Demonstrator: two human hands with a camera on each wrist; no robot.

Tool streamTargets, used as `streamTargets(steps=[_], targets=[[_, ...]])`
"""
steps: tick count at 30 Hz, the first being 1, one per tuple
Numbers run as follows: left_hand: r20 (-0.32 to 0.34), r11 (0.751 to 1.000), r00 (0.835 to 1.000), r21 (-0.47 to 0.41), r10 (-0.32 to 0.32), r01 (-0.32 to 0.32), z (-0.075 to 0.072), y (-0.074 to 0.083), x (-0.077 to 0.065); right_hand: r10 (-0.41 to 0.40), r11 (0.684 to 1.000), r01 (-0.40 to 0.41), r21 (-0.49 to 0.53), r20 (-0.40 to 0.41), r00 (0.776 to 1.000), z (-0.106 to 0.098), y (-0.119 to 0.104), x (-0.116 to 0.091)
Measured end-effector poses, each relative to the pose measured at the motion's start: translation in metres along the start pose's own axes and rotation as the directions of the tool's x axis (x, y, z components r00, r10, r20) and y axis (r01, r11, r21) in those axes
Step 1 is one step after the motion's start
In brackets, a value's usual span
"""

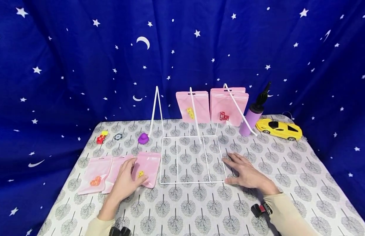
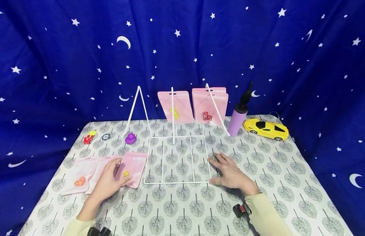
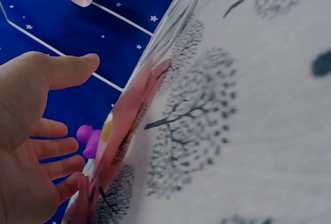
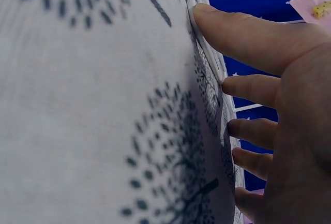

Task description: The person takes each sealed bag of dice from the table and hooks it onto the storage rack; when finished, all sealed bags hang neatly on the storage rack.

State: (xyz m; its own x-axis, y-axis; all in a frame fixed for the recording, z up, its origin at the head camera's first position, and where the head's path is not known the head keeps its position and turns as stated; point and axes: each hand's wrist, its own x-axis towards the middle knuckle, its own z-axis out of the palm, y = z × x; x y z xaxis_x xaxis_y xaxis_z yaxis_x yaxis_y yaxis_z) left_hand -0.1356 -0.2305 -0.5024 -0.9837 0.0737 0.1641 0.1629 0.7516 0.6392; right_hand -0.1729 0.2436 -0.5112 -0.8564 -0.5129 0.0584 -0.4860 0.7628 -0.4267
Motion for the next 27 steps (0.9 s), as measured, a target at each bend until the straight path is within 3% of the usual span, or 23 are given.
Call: streamTargets(steps=[8,15,27], targets=[[-0.019,0.993,0.993,-0.001,-0.119,0.119,0.0022,0.0028,-0.0013,-0.004,1.000,0.004,-0.002,-0.005,1.000,0.0001,0.0014,-0.0006],[0.008,0.972,0.972,0.022,-0.235,0.234,0.0013,0.0057,-0.0015,0.014,1.000,-0.014,-0.001,0.007,1.000,0.0011,-0.0003,-0.0021],[0.005,0.956,0.964,0.128,-0.267,0.265,0.0000,0.0100,0.0032,-0.019,1.000,0.019,-0.011,-0.028,0.999,-0.0011,-0.0008,-0.0015]])
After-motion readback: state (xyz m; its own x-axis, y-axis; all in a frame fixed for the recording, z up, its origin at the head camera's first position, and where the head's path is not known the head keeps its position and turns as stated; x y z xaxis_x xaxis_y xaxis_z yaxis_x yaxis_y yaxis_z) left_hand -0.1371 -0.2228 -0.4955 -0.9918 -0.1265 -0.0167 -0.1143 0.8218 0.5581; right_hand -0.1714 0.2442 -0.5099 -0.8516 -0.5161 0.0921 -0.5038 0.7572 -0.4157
